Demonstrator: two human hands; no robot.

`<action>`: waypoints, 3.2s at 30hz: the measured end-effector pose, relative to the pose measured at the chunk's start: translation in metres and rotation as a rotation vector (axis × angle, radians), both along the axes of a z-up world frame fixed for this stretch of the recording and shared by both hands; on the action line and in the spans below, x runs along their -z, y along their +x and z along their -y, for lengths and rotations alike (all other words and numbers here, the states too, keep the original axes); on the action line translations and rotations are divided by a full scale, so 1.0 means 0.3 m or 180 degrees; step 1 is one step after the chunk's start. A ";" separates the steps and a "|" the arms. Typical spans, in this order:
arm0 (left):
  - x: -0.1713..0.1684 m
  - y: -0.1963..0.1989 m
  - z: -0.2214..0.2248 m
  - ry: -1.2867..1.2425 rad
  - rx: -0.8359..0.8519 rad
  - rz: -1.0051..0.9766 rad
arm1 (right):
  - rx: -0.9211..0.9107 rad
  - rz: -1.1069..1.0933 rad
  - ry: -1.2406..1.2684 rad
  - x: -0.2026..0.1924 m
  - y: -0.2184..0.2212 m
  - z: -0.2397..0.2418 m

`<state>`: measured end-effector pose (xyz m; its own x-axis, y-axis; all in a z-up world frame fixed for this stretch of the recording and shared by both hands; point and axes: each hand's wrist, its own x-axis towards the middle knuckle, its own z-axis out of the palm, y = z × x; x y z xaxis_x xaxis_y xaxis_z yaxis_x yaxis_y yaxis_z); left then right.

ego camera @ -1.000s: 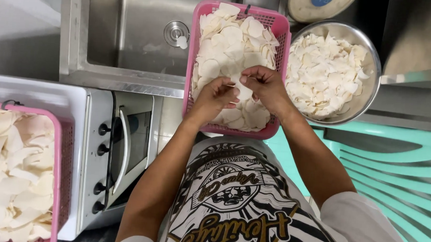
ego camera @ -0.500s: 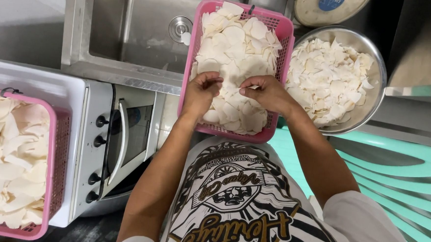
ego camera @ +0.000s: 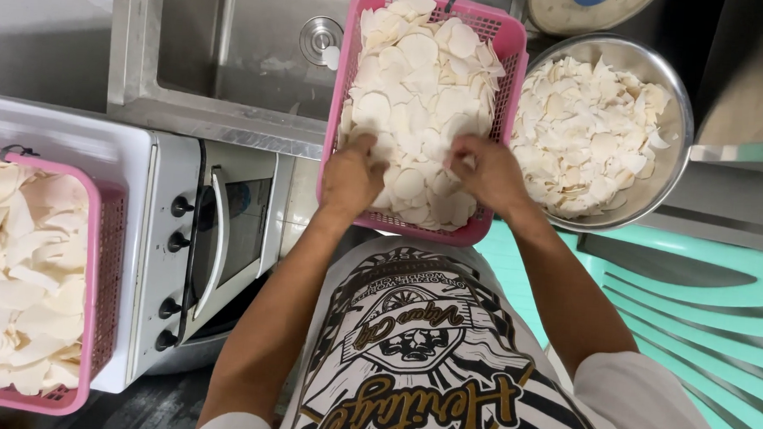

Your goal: Transferring sliced snacks into baskets, preparing packaging materials, and deep frying the snacks.

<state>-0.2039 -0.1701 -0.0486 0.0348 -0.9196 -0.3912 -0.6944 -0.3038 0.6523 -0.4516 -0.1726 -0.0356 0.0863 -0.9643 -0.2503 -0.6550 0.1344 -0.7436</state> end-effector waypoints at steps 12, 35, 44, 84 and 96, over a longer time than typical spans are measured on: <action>-0.020 -0.043 -0.050 0.0346 0.0504 -0.0644 | -0.0289 0.0631 0.0594 0.015 0.123 -0.075; 0.104 -0.051 -0.079 0.0066 0.1470 0.0343 | -0.0609 -0.1863 -0.0320 0.108 0.105 -0.146; 0.063 -0.080 -0.083 0.0185 0.1527 0.0280 | 0.0094 -0.0985 -0.0948 -0.125 -0.015 -0.020; -0.081 -0.157 -0.063 0.1013 0.1964 0.0036 | -0.1320 -0.2687 -0.0455 0.288 0.013 -0.246; -0.079 -0.179 -0.023 0.1261 0.1143 -0.0630 | -0.1125 -0.1907 0.0519 0.008 0.074 -0.168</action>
